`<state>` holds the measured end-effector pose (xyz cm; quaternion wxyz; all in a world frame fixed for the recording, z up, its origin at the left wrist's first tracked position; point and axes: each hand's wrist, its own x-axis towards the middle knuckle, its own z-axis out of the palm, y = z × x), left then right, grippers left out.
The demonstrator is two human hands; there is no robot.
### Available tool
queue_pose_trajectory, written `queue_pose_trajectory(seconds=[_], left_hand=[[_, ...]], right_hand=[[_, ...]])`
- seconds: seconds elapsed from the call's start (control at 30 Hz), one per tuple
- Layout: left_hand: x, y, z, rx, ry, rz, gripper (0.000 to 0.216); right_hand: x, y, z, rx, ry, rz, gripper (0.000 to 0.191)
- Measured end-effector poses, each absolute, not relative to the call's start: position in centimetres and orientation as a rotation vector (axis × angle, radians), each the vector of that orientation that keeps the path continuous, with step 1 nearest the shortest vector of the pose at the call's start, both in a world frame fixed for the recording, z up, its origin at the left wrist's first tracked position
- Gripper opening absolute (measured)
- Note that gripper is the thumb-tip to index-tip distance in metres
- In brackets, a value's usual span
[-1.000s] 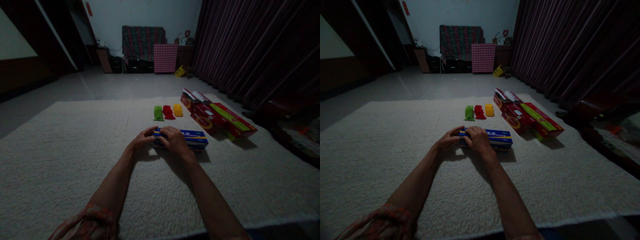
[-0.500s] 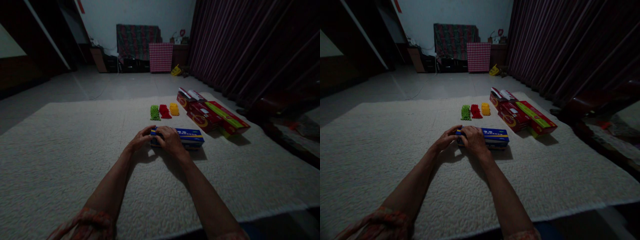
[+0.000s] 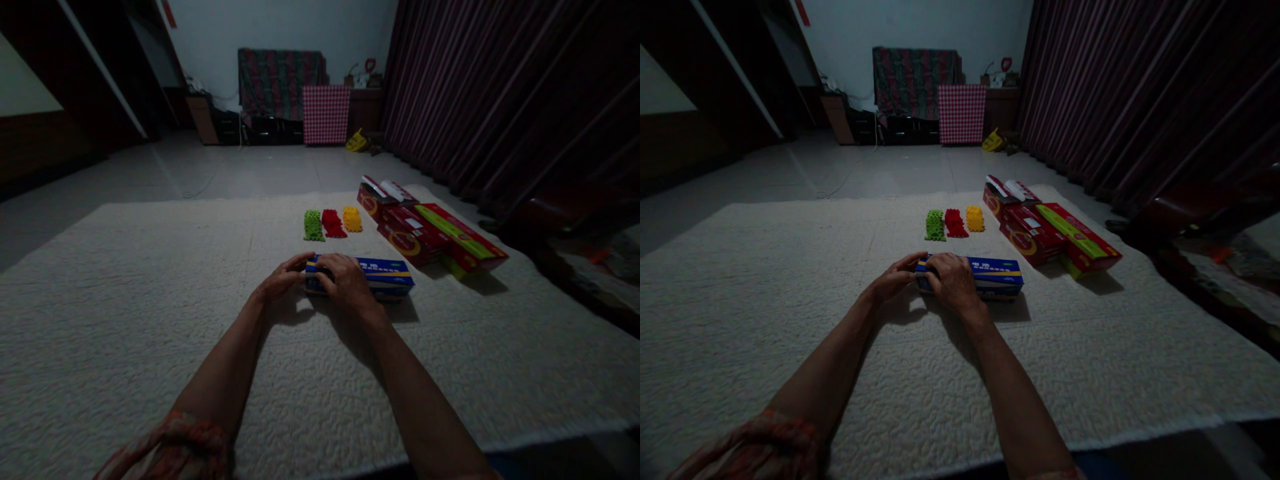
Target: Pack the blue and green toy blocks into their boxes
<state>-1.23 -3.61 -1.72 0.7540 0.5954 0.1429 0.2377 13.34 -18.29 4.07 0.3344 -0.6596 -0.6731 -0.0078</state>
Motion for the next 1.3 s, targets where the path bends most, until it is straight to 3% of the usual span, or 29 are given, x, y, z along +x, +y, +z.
queue_pose_trajectory(seconds=[0.73,1.03,1.3], left_hand=[[-0.9,-3.6,-1.9,1.46,0.341,0.538,0.052],[-0.8,-4.3,-1.4,1.463,0.326,0.534,0.061],[-0.3,-4.3,-1.8,1.359,0.348,0.511,0.074]], right_hand=[[13.5,-19.0,4.1,-1.683,-1.779,0.01,0.025],[13.5,-19.9,3.9,-1.674,-1.848,0.06,0.031],[15.5,-22.2,4.3,-1.86,-1.889,0.074,0.053]])
